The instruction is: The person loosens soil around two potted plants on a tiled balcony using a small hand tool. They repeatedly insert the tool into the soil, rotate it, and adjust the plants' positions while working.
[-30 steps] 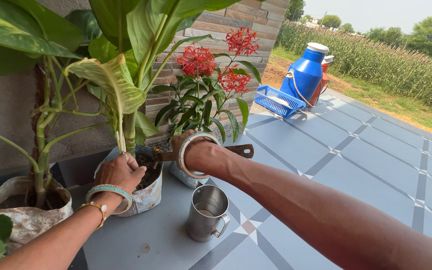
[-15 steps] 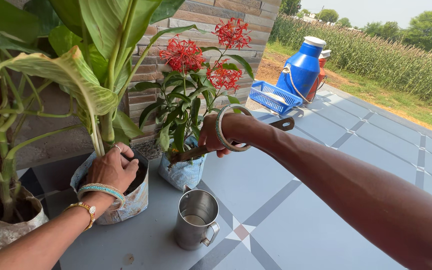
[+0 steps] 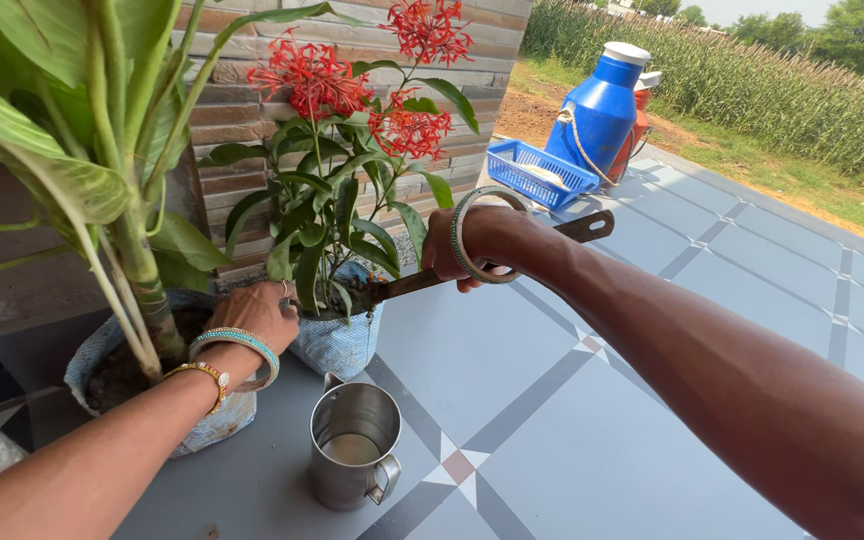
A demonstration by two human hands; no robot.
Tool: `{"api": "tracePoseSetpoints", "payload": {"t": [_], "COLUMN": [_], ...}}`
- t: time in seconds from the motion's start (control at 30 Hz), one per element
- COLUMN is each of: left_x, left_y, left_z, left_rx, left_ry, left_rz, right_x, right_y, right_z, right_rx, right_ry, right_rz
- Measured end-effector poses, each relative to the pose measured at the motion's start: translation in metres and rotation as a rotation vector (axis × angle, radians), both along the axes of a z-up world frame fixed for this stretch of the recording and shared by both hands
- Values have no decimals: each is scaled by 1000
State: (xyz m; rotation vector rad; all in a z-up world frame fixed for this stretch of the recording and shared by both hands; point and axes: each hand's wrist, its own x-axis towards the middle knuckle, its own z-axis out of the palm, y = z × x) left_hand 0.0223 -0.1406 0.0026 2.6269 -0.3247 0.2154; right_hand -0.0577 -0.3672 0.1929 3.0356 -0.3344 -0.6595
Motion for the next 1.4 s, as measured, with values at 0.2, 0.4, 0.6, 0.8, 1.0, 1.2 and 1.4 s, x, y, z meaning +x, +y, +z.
{"api": "tracePoseSetpoints", "payload": {"t": [0.2,0.4,0.6,0.8,1.0,1.2,1.4], "left_x": [35,47,51,43,30,27,23], "left_y": [-50,-74,-71,-61,-42,-40,-39], "left_z": [-26,-23,18,42,67,74,78], "left_rx": [146,133,360,350,630,742,710], "left_ry": [207,116,98,30,-73,0,42], "left_rz": [-24,-175,-203,-166,-168,-122,-134], "right_x": [13,30,45,49,77,87,50], "right_y": [-19,-43,-42,-31,-36,-30,9], "right_z": [-28,-66,-86,-91,-122,-148,-122], "right_rx": [30,-141,-193,-75,-188,-445,-108], "right_ry": [-69,-325,-240,-177,-275,-333,-264], "right_rz": [6,280,349,309,358,541,251]}}
